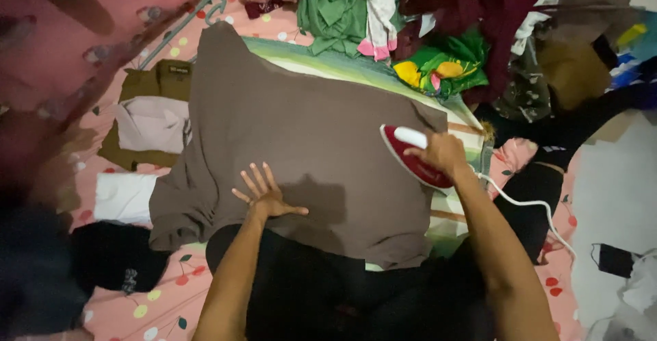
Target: The person irons a brown shirt laid out on a bed. They smooth the fabric with one hand while moving the iron with the other, then briefly lift and reposition the shirt before continuing to iron.
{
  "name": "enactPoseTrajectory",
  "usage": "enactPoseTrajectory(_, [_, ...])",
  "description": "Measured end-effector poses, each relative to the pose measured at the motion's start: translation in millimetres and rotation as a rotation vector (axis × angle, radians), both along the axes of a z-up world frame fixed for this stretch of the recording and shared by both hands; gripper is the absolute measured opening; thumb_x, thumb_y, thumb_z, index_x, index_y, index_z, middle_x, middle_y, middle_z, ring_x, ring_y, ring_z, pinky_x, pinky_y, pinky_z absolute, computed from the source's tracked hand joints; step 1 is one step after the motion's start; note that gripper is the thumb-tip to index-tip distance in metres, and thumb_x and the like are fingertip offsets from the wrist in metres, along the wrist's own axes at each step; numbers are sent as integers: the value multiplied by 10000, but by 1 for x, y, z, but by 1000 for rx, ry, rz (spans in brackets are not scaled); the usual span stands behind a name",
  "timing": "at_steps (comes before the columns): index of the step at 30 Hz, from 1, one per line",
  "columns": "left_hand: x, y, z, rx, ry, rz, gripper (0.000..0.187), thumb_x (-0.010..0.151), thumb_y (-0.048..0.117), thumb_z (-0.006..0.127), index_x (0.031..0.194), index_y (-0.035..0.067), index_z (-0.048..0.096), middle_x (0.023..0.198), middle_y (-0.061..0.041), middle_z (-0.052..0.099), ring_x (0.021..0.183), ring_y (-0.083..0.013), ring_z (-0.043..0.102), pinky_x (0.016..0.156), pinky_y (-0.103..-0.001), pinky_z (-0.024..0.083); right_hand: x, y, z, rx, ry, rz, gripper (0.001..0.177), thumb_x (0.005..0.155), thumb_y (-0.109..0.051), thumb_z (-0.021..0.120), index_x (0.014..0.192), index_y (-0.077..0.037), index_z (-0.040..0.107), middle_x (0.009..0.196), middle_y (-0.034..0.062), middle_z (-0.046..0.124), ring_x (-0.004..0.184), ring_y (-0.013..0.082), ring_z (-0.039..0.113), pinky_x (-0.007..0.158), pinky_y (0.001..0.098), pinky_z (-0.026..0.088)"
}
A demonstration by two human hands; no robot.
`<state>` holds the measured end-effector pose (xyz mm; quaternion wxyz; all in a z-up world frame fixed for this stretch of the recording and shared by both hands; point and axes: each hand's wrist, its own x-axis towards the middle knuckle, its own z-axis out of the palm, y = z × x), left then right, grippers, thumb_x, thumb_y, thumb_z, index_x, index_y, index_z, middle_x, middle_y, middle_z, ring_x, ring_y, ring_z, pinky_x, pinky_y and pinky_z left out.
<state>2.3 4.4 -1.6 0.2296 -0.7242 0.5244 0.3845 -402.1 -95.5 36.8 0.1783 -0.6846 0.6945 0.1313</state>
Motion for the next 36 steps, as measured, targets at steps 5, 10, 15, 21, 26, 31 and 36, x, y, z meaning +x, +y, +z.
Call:
enactPoseTrajectory(5, [-3,-2,16,7,27,8,1762,502,847,845,1491,109,-413,1534,-195,-485,1390,-475,-431,1081,-807,-65,-31,-20,-52,-348,1,-361,778,833,-695,764,1082,41,720,922,281,704,896,471,733,784,534,597])
enactPoseTrajectory(10, [-5,-3,15,19,5,5,1773,507,829,871,1488,121,-425,1533,-180,-493,1390,-463,-437,1060,-808,-99,-29,-15,-48,-282,-39,-306,817,858,-661,739,1150,100,695,978,347,659,953,533,708,852,588,563])
enactPoseTrajectory(15, [-7,-2,14,39,-28,-15,1730,561,820,855,1490,112,-421,1526,-183,-504,1379,-472,-446,1024,-827,-132,-18,3,-12,-47,-22,15,757,839,-675,692,1184,-2,720,1036,319,729,1052,472,723,941,552,562])
enactPoseTrajectory(21, [-10,-3,38,34,13,25,1728,539,787,869,1502,127,-404,1533,-169,-501,1443,-442,-373,1165,-724,79,-27,-8,-27,-71,64,13,776,830,-786,607,1165,-97,732,1053,263,750,1066,429,728,930,522,563])
enactPoseTrajectory(26, [-5,2,4,8,-35,-25,1756,505,856,842,1498,127,-410,1535,-185,-491,1389,-479,-428,1110,-785,11,-34,4,-28,-147,68,-111,767,861,-711,651,1082,14,765,1009,325,736,1024,473,728,892,540,572])
enactPoseTrajectory(31, [-5,-1,4,9,-47,-31,1770,491,871,838,1490,132,-423,1542,-185,-479,1387,-477,-431,1091,-793,-35,3,46,0,103,50,167,799,764,-785,670,995,-31,796,1009,257,767,1060,413,736,945,504,567])
enactPoseTrajectory(36, [-4,3,5,10,-44,-27,1748,511,854,837,1493,138,-419,1547,-179,-474,1391,-476,-425,1094,-797,-30,17,60,3,140,52,260,891,731,-854,616,932,-5,796,973,244,774,1023,405,746,912,491,584])
